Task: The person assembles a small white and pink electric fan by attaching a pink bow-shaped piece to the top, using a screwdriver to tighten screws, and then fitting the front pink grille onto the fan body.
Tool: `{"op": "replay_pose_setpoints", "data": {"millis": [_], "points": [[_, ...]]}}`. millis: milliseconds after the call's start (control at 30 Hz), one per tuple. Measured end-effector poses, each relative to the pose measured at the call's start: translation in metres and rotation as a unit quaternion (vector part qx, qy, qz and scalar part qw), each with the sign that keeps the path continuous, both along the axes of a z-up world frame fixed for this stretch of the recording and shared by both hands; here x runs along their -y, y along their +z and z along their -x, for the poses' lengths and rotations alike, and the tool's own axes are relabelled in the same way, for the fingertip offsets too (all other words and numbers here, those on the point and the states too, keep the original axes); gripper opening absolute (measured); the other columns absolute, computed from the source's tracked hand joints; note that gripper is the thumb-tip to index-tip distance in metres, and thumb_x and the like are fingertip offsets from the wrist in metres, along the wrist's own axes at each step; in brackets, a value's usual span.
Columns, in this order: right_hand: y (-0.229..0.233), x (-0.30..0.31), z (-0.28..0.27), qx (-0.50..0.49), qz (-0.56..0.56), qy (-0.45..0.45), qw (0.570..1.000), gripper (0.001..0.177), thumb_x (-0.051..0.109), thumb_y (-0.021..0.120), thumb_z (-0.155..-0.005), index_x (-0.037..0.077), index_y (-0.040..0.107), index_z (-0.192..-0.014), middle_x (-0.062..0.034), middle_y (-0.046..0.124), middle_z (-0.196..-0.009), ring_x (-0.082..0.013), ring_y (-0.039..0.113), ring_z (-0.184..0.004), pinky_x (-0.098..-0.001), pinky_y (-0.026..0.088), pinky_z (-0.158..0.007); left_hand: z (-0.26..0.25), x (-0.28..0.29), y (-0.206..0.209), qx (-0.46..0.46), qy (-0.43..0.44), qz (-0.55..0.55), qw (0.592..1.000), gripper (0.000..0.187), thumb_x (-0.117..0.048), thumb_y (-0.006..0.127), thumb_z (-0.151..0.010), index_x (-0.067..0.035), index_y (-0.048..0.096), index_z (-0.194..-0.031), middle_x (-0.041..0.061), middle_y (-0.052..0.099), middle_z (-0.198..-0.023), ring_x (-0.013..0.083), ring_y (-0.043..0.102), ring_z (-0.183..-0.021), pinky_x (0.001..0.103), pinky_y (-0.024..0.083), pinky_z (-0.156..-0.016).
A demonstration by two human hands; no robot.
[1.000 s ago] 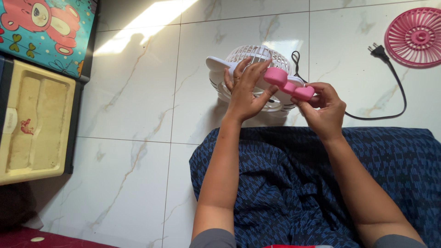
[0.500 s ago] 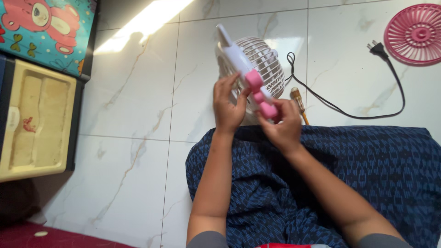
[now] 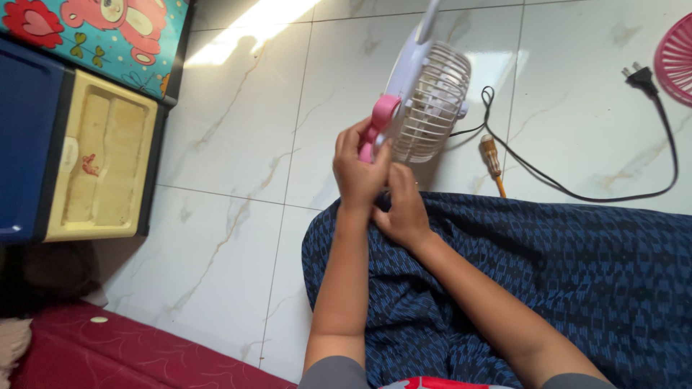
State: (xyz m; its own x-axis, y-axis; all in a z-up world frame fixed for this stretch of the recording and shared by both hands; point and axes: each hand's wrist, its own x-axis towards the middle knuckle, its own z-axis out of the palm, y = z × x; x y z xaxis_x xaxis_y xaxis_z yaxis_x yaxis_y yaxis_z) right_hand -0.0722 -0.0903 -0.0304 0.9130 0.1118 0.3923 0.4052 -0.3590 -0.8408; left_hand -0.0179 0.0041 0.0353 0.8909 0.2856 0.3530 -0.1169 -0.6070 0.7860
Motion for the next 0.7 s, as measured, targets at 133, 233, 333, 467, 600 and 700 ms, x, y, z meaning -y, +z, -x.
{"op": "replay_pose_setpoints", "data": {"millis": [133, 233, 333, 467, 600, 700], "points": [[0.006, 0.001, 0.000, 0.000, 0.009, 0.059, 0.998, 0.081, 0.028, 0.080, -0.083, -0.006, 0.041, -0.145, -0.0257, 0.048, -0.141, -0.0408, 0.054, -0.122, -0.0473, 0.046, -0.103, -0.012, -0.023, -0.008, 0.025, -0.069, 0.038, 0.997, 0.045, -0.008, 0.080, -0.085, -0.008, 0.068, -0.128, 0.010, 0.070, -0.120, 0.0197, 0.072, -0.105, 0.032, 0.060, -0.091], [0.007, 0.016, -0.001, 0.019, 0.052, 0.086, 0.995, 0.079, 0.029, 0.079, -0.086, -0.004, 0.042, -0.148, -0.0256, 0.048, -0.144, -0.0422, 0.050, -0.132, -0.0481, 0.042, -0.111, -0.023, -0.029, -0.013, 0.042, -0.089, 0.035, 0.995, 0.045, -0.006, 0.079, -0.087, -0.008, 0.068, -0.131, 0.010, 0.069, -0.124, 0.0198, 0.071, -0.109, 0.031, 0.060, -0.093], [0.003, 0.046, -0.003, -0.006, 0.107, 0.133, 0.985, 0.072, 0.028, 0.077, -0.088, -0.002, 0.046, -0.145, -0.0241, 0.050, -0.144, -0.0418, 0.050, -0.132, -0.0475, 0.042, -0.111, -0.031, -0.036, -0.015, 0.049, -0.110, 0.033, 0.992, 0.045, -0.005, 0.078, -0.090, -0.008, 0.066, -0.133, 0.011, 0.068, -0.127, 0.0206, 0.070, -0.114, 0.031, 0.059, -0.097], [-0.007, 0.099, -0.002, -0.025, 0.172, 0.176, 0.969, 0.062, 0.026, 0.075, -0.086, 0.002, 0.054, -0.138, -0.0226, 0.054, -0.141, -0.0412, 0.052, -0.128, -0.0459, 0.046, -0.106, -0.036, -0.040, -0.014, 0.047, -0.117, 0.009, 0.992, 0.046, -0.006, 0.074, -0.093, -0.009, 0.063, -0.137, 0.011, 0.065, -0.133, 0.0234, 0.068, -0.120, 0.034, 0.058, -0.102], [-0.015, 0.130, 0.004, -0.086, 0.185, 0.134, 0.970, 0.055, 0.026, 0.076, -0.085, 0.004, 0.060, -0.133, -0.0176, 0.060, -0.133, -0.0376, 0.057, -0.124, -0.0447, 0.047, -0.104, -0.033, -0.037, -0.012, 0.043, -0.109, -0.024, 0.993, 0.045, -0.009, 0.072, -0.096, -0.011, 0.061, -0.140, 0.011, 0.063, -0.134, 0.0259, 0.067, -0.123, 0.036, 0.057, -0.105], [-0.017, 0.129, 0.000, -0.104, 0.155, 0.113, 0.976, 0.052, 0.025, 0.075, -0.088, 0.004, 0.061, -0.133, -0.0165, 0.062, -0.130, -0.0354, 0.059, -0.121, -0.0431, 0.048, -0.103, -0.032, -0.036, -0.012, 0.037, -0.101, -0.036, 0.994, 0.045, -0.012, 0.071, -0.097, -0.011, 0.061, -0.141, 0.011, 0.063, -0.135, 0.0268, 0.067, -0.124, 0.037, 0.057, -0.105]]}}
